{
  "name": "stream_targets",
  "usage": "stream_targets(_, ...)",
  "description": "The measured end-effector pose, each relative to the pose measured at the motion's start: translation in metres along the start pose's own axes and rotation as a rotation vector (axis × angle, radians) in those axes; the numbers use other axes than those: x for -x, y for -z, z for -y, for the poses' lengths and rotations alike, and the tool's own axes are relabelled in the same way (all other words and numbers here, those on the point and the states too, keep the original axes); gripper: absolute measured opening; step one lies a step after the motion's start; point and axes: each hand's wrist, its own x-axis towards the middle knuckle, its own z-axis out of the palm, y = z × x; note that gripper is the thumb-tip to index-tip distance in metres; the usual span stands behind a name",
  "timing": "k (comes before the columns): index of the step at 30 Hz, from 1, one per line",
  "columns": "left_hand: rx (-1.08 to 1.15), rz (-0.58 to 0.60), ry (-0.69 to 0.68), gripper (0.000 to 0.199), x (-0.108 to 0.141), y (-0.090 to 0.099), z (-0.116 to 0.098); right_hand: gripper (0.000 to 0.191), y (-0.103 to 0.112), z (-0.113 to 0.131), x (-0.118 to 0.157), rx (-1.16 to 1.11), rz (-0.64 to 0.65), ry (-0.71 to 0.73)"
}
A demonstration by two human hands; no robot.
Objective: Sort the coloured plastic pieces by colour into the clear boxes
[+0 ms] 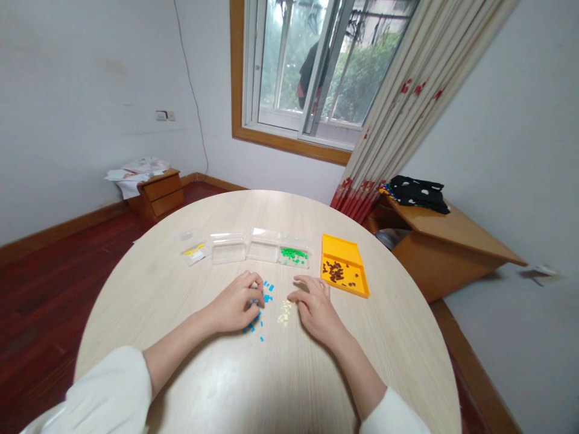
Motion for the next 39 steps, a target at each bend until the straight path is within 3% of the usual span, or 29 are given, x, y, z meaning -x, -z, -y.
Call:
stream_targets(8,0.095,0.282,-0.14,0.036,0.001,0.011,-0.012,0.04,0.011,0.022,0.003,-0.165,0.25,0.126)
stream_targets(16,0.089,0.274,-0.048,0.032,0.0,0.011,-0.009,0.035,0.011,0.018,0.002,-0.195,0.238,0.079)
stream_targets(22,0.101,0.431,-0.134,0.032,0.002,0.013,-0.017,0.037,0.011,0.021,0.002,-0.235,0.296,0.111)
stream_targets(29,0.002,0.344,-0.008,0.033,0.001,0.013,-0.008,0.034,0.013,0.02,0.002,-0.24,0.286,0.083)
stream_targets(34,0.072,0.409,-0.082,0.035,0.002,0.013,-0.014,0.03,0.014,0.021,0.002,-0.227,0.348,0.092)
stream_targets(39,0.022,0.387,-0.076,0.036,0.003,0.009,-0.012,0.031,0.012,0.019,0.002,-0.217,0.258,0.048)
